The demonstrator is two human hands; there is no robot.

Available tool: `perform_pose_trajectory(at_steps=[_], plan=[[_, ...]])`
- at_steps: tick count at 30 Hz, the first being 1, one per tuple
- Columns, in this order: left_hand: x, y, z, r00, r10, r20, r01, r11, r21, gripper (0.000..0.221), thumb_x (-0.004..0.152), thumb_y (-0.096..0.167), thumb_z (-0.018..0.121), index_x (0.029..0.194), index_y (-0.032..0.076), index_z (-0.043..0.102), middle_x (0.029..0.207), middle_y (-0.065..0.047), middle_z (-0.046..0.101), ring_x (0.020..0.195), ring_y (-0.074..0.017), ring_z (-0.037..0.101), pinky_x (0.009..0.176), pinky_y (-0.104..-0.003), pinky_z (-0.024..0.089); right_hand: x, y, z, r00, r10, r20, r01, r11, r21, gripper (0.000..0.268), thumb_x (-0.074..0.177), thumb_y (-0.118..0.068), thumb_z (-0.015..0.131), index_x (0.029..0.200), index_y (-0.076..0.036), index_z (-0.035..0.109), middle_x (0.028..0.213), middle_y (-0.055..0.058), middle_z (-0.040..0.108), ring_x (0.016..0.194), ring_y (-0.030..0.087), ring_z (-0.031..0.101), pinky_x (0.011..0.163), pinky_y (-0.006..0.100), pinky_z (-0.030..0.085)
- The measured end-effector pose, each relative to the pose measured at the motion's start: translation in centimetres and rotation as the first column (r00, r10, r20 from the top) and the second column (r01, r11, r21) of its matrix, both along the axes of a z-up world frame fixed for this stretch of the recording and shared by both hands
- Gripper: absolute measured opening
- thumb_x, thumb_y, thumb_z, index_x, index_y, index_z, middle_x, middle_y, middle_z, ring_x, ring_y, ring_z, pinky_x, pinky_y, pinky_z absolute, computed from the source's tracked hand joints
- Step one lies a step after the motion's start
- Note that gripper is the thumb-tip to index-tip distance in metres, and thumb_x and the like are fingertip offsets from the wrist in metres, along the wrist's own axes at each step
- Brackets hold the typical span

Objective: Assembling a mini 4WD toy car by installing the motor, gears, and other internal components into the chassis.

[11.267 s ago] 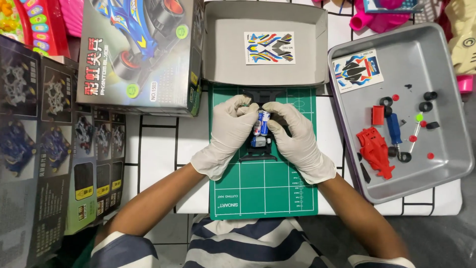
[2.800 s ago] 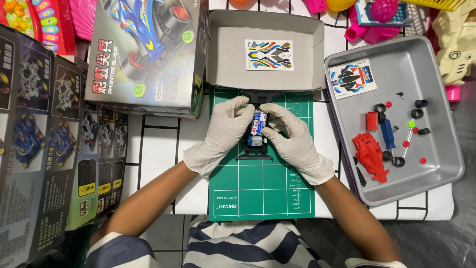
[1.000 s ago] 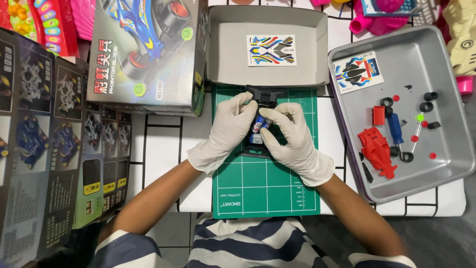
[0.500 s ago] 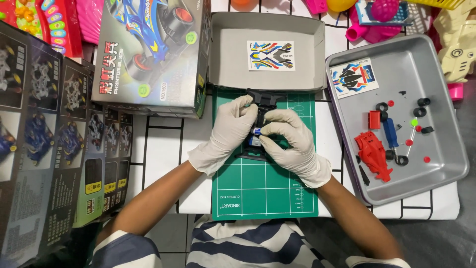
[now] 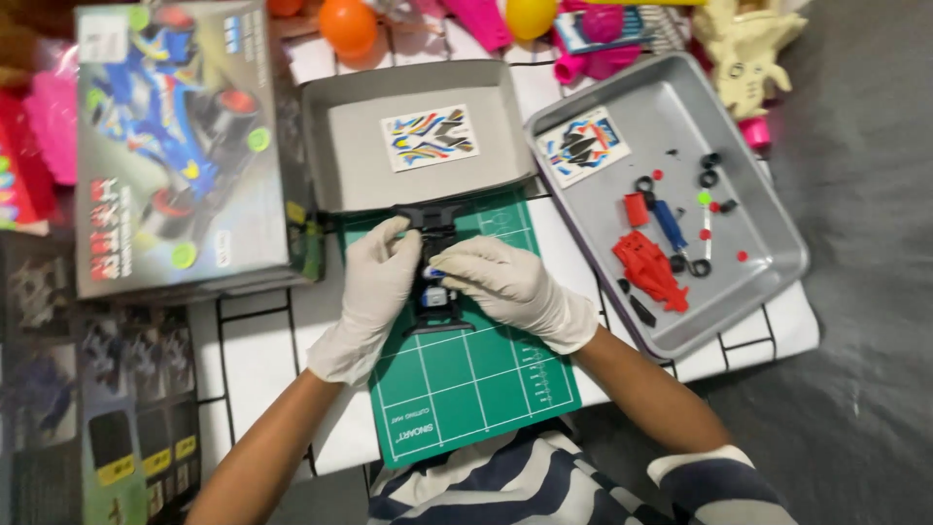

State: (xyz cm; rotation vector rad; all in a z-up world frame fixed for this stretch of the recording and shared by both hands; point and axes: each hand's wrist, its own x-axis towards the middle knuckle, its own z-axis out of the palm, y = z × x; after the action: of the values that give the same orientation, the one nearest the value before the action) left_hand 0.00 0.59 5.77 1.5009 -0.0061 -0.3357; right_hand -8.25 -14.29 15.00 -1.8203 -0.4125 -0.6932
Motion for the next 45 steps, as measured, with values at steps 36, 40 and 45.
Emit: perform_pose_trajectory(at_steps=[36, 40, 45], plan=[[-1.7, 0.9, 5.7, 0.972, -0.095, 0.214, 0.116, 0.989, -0.089, 0.024, 0.093, 0.001, 0.052, 0.074, 0.014, 0.047, 0.068, 0.008, 0.032, 0.063, -0.005, 0.028, 0.057, -0.023, 0.024, -3.0, -14.3, 6.2, 0.81, -0.435, -0.393, 0.15, 0.802, -0.578, 0.025, 0.099, 0.002, 0.064, 0.121, -0.002, 0.075, 0.114, 0.012, 0.075, 0.104, 0.021, 0.067, 0.096, 0.032, 0.05], [-0.4, 0.1, -1.5, 0.976, -0.033, 0.217, 0.047, 0.997, -0.059, 0.027, 0.091, -0.002, 0.058, 0.111, 0.005, 0.075, 0.068, -0.004, 0.071, 0.064, -0.0048, 0.06, 0.058, -0.021, 0.053, -3.0, -7.0, 4.1, 0.85, -0.373, -0.371, 0.204, 0.884, -0.422, 0.022, 0.096, -0.002, 0.074, 0.113, -0.015, 0.08, 0.099, 0.003, 0.073, 0.091, 0.019, 0.07, 0.085, 0.028, 0.054], [-0.3, -0.4, -3.0, 0.986, -0.018, 0.169, 0.029, 0.997, -0.067, 0.027, 0.09, 0.001, 0.062, 0.113, 0.005, 0.075, 0.074, -0.007, 0.076, 0.067, -0.0062, 0.066, 0.062, -0.02, 0.055, -1.3, -0.9, 0.7, 0.954, -0.273, -0.125, 0.21, 0.904, -0.372, 0.022, 0.092, 0.001, 0.074, 0.111, -0.007, 0.079, 0.098, 0.009, 0.071, 0.086, 0.026, 0.072, 0.078, 0.035, 0.059]])
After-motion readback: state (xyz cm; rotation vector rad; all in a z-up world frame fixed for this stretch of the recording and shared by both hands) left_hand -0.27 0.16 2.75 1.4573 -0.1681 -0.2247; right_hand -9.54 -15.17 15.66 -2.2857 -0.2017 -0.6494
